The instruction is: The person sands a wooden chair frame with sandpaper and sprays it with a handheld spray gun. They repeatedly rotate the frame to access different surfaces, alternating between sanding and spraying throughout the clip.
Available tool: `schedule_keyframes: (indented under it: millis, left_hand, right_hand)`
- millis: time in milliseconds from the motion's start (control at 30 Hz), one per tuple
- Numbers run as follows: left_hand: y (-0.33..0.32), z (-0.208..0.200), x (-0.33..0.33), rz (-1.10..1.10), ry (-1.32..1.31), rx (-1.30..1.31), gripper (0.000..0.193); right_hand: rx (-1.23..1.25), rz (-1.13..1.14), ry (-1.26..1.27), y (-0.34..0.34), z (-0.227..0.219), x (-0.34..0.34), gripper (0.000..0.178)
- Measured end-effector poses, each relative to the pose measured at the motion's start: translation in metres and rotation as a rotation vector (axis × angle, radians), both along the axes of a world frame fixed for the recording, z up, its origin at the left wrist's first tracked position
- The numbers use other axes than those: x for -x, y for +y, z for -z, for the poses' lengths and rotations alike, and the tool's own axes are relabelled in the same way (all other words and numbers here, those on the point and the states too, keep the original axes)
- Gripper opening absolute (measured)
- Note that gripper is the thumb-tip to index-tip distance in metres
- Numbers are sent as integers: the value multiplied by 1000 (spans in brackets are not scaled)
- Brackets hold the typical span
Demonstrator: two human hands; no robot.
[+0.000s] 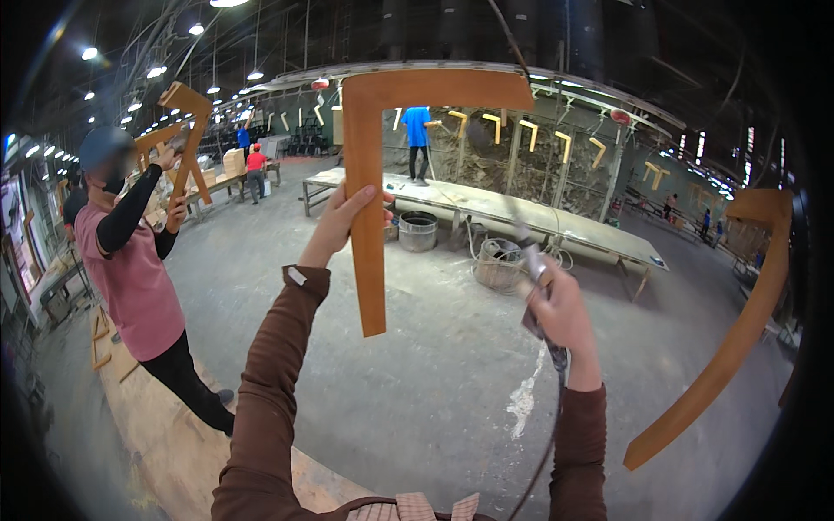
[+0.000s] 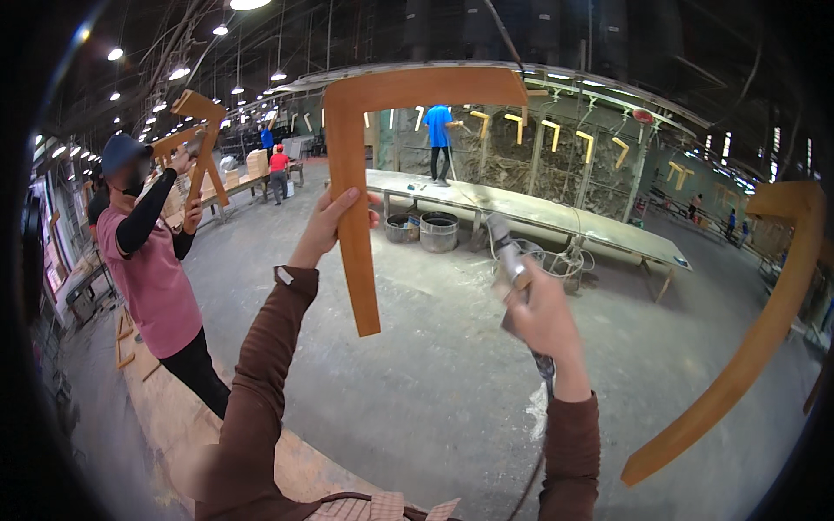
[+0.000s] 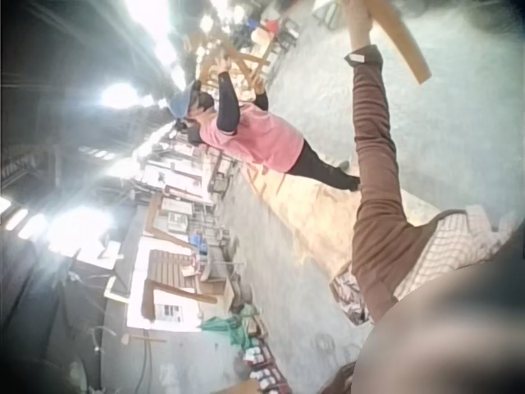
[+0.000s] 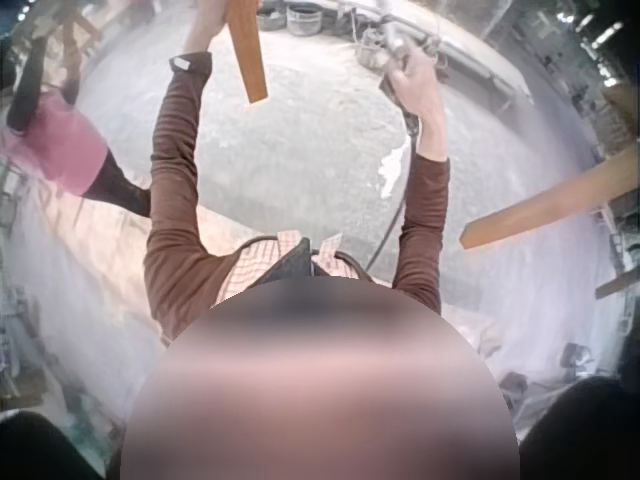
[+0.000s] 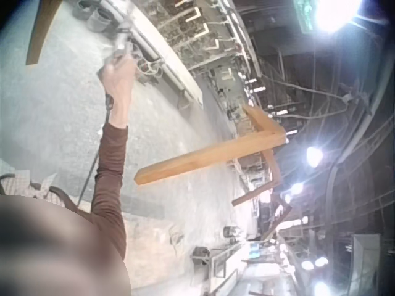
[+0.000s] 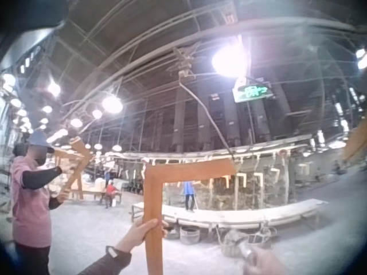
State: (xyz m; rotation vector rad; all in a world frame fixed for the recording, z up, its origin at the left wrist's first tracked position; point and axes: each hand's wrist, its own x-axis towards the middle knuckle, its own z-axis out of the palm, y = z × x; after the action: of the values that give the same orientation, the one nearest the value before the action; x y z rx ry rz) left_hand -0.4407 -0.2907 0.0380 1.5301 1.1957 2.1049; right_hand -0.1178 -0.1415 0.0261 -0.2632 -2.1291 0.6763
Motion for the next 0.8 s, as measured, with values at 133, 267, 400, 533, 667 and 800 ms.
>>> schedule_keyframes:
  millis: [133,267,400,533,667,800]
  left_hand:
    - [3,26,-6,26,-6,17,35]
    - [1,50,-10,46,-36,38,34]
    - [-9,62,0,28,-23,30,36]
    - [-25,65,19,6,-14,72,34]
    - [-27,67,36,62,-11,59,40]
    - [-23,72,38,35,-50,66,36]
  right_hand:
    - [-82,-63,-161,-13,7,2,35]
    - [-98,-90,-375,-26,16,2,26]
    - [-188,-155,-738,-30,46,-9,22]
    - [-157,-161,-860,-32,72,-6,23]
    - [-204,-129,-840,-41,46,13,26]
    - [-218,17,-143,-43,-9,31,32]
